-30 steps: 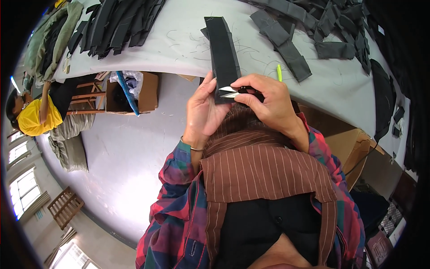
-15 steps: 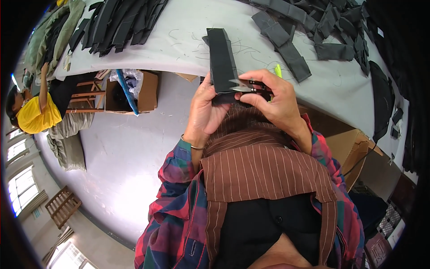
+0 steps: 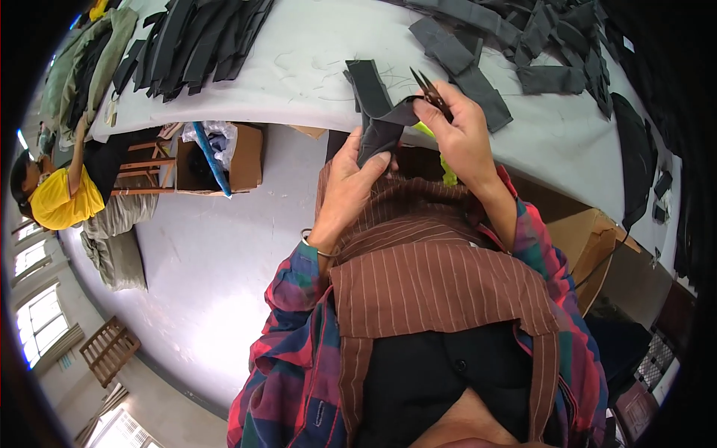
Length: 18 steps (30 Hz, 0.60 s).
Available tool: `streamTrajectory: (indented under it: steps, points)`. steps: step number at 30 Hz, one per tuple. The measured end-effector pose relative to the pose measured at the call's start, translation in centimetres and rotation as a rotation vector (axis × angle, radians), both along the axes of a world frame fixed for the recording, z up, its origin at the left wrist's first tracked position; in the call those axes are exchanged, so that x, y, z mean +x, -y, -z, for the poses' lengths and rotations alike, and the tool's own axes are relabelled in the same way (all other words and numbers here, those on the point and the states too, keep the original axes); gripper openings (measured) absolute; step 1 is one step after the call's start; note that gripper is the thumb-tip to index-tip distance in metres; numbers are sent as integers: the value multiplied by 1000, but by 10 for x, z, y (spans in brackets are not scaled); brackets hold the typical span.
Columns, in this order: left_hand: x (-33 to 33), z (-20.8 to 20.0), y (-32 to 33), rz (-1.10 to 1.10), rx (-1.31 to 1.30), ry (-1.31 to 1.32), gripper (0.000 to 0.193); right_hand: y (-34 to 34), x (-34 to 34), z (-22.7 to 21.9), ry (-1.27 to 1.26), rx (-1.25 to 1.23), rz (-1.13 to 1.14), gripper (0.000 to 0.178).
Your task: Trimming excess material and loose threads from black fabric components using small scissors.
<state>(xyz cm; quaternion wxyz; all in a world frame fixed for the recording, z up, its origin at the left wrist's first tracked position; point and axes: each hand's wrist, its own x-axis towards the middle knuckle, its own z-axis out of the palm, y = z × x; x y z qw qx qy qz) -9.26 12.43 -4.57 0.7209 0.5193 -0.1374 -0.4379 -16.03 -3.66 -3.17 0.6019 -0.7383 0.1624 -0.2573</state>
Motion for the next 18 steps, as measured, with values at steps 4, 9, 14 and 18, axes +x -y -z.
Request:
streamTrajectory:
  steps: [4,9,14,18]
  points:
    - [15,-47,-15,113,127,598,35,3,-6,-36,4,501,-66,10]
    - [22,-84,-20,263,101,904,42,4,-9,-65,95,728,-180,11]
    - [27,-40,-6,121,16,516,49,8,-2,-28,54,845,-158,9]
    - [12,-33,0,126,-62,105,54,10,0,-29,8,773,-64,15]
